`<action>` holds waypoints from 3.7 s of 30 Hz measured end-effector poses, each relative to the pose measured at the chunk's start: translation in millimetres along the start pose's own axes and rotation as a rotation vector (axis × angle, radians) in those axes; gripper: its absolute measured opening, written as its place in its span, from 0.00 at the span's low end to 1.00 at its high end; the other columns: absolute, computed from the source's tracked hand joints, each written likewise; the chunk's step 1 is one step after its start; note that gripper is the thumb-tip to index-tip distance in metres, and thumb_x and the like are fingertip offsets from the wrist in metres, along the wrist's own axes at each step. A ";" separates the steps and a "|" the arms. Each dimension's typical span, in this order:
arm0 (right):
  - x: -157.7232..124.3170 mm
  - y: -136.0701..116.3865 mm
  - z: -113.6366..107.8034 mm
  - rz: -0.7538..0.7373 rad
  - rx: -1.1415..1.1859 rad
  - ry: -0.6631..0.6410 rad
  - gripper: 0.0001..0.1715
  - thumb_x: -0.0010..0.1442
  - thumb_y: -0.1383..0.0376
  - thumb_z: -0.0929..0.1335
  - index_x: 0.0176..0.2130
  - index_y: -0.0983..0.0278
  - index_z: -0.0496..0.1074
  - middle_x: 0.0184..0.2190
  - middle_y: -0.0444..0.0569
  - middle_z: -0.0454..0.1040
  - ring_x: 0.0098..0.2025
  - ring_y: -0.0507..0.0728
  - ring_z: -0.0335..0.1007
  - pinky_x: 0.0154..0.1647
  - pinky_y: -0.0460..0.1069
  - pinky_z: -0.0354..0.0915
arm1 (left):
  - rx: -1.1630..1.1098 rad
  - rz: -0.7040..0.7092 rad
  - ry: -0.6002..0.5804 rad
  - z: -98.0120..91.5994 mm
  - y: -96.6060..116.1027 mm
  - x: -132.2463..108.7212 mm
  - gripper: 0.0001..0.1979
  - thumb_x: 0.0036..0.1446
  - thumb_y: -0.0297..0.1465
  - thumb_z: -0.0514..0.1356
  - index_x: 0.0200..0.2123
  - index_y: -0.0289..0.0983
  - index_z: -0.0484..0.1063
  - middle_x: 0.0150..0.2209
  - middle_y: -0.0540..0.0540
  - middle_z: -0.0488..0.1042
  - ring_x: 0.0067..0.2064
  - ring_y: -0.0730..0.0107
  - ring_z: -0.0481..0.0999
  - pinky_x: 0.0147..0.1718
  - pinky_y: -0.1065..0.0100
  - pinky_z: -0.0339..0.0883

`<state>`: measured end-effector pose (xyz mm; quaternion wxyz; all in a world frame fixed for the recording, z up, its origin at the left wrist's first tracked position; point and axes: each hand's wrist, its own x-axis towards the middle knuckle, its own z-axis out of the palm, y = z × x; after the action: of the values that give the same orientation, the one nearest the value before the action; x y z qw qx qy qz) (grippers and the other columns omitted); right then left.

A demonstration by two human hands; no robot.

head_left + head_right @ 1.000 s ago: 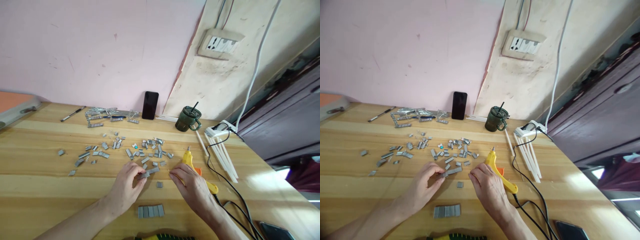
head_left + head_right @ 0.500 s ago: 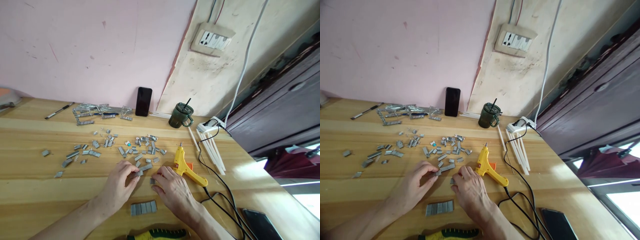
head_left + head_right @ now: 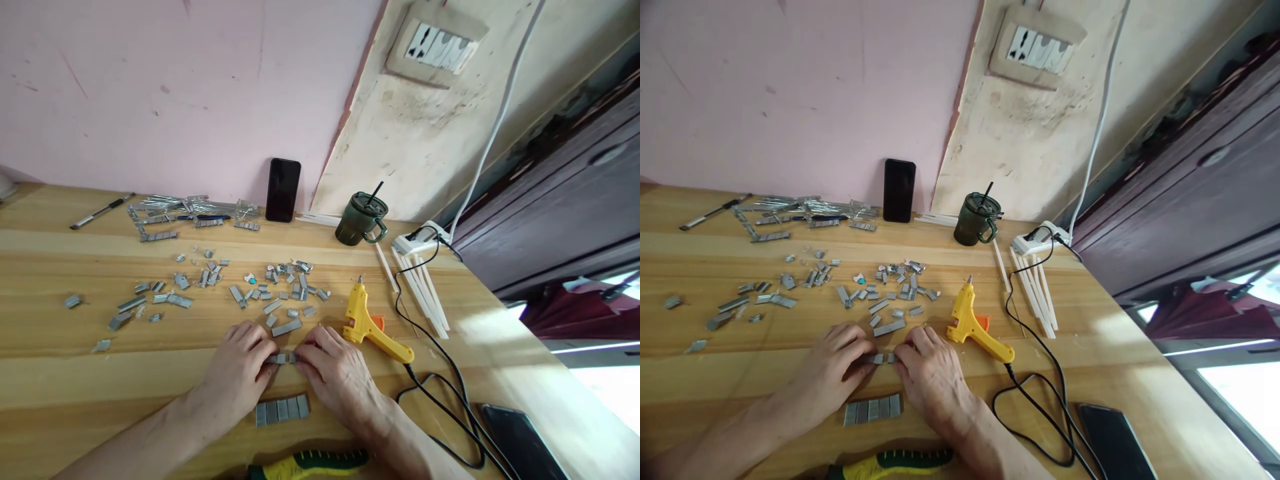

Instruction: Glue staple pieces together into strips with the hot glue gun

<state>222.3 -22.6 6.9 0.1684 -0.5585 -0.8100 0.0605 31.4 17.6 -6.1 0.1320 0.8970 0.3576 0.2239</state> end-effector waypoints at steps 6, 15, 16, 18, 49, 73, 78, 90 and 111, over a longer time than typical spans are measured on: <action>-1.0 -1.2 -0.6 0.009 0.018 -0.010 0.07 0.53 0.73 0.70 0.33 0.62 0.75 0.33 0.46 0.73 0.36 0.55 0.67 0.34 0.47 0.64 | 0.065 -0.021 -0.031 0.2 1.3 1.1 0.05 0.51 0.21 0.62 0.29 0.36 0.72 0.31 0.47 0.72 0.36 0.59 0.71 0.35 0.58 0.68; -1.2 -0.7 4.5 0.010 0.039 0.016 0.07 0.55 0.72 0.70 0.34 0.61 0.76 0.33 0.46 0.73 0.35 0.55 0.67 0.34 0.47 0.65 | 0.094 -0.038 -0.075 1.0 1.4 1.7 0.04 0.52 0.21 0.61 0.30 0.36 0.72 0.31 0.46 0.72 0.36 0.58 0.70 0.36 0.56 0.68; -1.3 -0.8 4.9 0.010 0.039 0.019 0.07 0.55 0.72 0.70 0.34 0.61 0.76 0.33 0.46 0.72 0.35 0.55 0.67 0.34 0.47 0.65 | 0.091 -0.043 -0.079 0.9 1.7 1.9 0.04 0.52 0.21 0.61 0.31 0.36 0.72 0.31 0.46 0.72 0.36 0.58 0.70 0.36 0.55 0.68; -1.4 -1.1 5.4 0.009 0.037 0.026 0.06 0.55 0.72 0.70 0.33 0.61 0.76 0.33 0.46 0.72 0.35 0.55 0.67 0.34 0.47 0.64 | 0.084 -0.053 -0.086 0.1 2.6 2.7 0.05 0.52 0.21 0.61 0.31 0.36 0.72 0.31 0.46 0.72 0.36 0.57 0.70 0.36 0.55 0.68; 2.2 -2.0 4.8 -0.009 0.028 0.038 0.06 0.56 0.71 0.69 0.32 0.60 0.76 0.32 0.46 0.73 0.35 0.55 0.67 0.34 0.47 0.64 | 0.077 -0.084 -0.107 -1.9 5.3 4.1 0.05 0.52 0.21 0.60 0.31 0.37 0.72 0.31 0.46 0.72 0.37 0.58 0.70 0.38 0.55 0.67; 2.5 -2.9 5.6 -0.026 0.036 0.058 0.07 0.57 0.71 0.69 0.33 0.60 0.77 0.33 0.47 0.73 0.34 0.55 0.66 0.32 0.46 0.63 | 0.074 -0.099 -0.140 -2.6 6.5 5.7 0.05 0.52 0.20 0.61 0.31 0.35 0.73 0.32 0.45 0.73 0.38 0.56 0.71 0.38 0.54 0.67; 3.1 -1.9 6.5 -0.044 0.036 0.077 0.07 0.56 0.71 0.69 0.32 0.61 0.76 0.32 0.46 0.73 0.34 0.55 0.66 0.31 0.46 0.63 | 0.064 -0.104 -0.140 -2.2 6.4 5.4 0.05 0.52 0.21 0.62 0.31 0.35 0.74 0.32 0.44 0.73 0.38 0.56 0.71 0.39 0.53 0.67; 3.1 -1.9 6.5 -0.041 0.054 0.082 0.07 0.54 0.73 0.71 0.32 0.61 0.76 0.32 0.46 0.73 0.34 0.55 0.68 0.32 0.47 0.64 | 0.046 -0.110 -0.131 -3.1 6.4 6.2 0.06 0.51 0.20 0.63 0.31 0.35 0.75 0.32 0.45 0.73 0.38 0.57 0.71 0.40 0.54 0.68; 3.3 -1.8 4.3 -0.009 0.024 0.035 0.06 0.52 0.72 0.72 0.31 0.61 0.75 0.33 0.46 0.73 0.35 0.56 0.68 0.34 0.48 0.65 | 0.039 -0.075 -0.096 -2.9 2.9 5.6 0.05 0.51 0.21 0.64 0.31 0.35 0.74 0.32 0.45 0.72 0.37 0.57 0.71 0.38 0.54 0.69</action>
<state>218.2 -19.9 4.1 0.1897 -0.5539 -0.8085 0.0595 35.2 19.6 -0.7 0.1398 0.8951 0.3884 0.1687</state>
